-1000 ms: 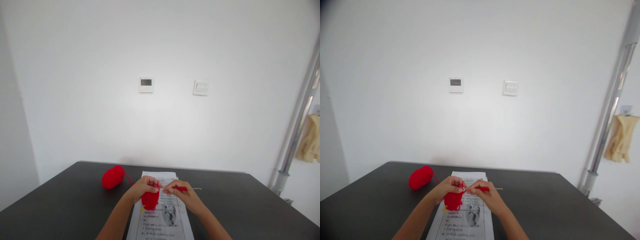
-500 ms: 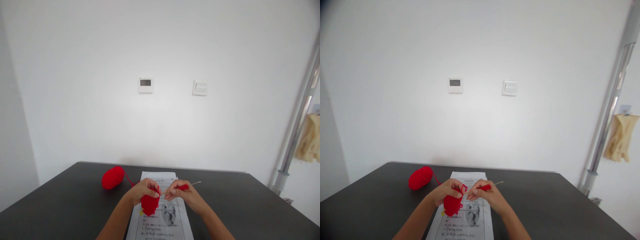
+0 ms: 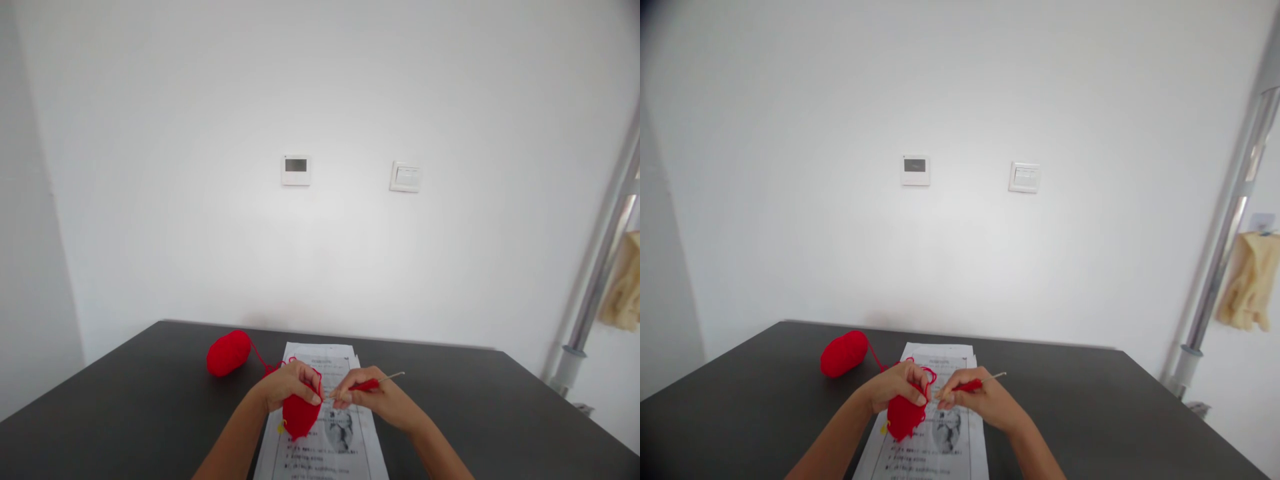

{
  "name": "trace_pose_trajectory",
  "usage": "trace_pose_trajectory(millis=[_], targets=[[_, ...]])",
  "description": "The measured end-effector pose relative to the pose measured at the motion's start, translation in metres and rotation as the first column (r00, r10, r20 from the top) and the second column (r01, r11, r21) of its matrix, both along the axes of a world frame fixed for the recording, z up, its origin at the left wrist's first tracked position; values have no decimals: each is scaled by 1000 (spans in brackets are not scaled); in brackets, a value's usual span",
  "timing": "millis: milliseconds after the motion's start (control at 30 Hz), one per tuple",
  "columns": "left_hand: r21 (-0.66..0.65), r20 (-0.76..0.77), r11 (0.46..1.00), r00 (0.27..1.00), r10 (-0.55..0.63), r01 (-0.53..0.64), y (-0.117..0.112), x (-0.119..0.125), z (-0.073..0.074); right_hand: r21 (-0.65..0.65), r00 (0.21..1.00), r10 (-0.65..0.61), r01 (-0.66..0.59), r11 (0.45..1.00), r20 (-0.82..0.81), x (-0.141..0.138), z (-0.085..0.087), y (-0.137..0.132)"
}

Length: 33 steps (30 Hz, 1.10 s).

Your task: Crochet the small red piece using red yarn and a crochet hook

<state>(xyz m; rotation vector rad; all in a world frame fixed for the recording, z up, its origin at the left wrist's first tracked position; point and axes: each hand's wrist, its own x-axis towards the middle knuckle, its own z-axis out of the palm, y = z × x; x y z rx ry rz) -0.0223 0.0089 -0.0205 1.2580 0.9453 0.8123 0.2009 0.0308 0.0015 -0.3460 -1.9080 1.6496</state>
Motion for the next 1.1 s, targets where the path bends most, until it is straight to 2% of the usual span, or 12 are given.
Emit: trace_pose_trajectory(millis=[233,500,733,900,1100], targets=[[-3,18,1000,1000,-20,20,-1,2,1,-78,998,-3,-2,997,-62,0,0,2],[-20,106,997,991,83,-81,-2,5,5,-174,976,-127,96,980,-175,-8,-7,1],[12,69,998,996,62,-63,-5,8,10,-269,976,-109,55,962,-190,-6,-11,3],[79,94,995,994,58,-66,-5,10,11,-364,962,-125,29,931,-243,-8,-15,4],[81,195,985,972,135,-153,-5,14,14,-486,917,-238,56,872,-321,-22,-25,1]])
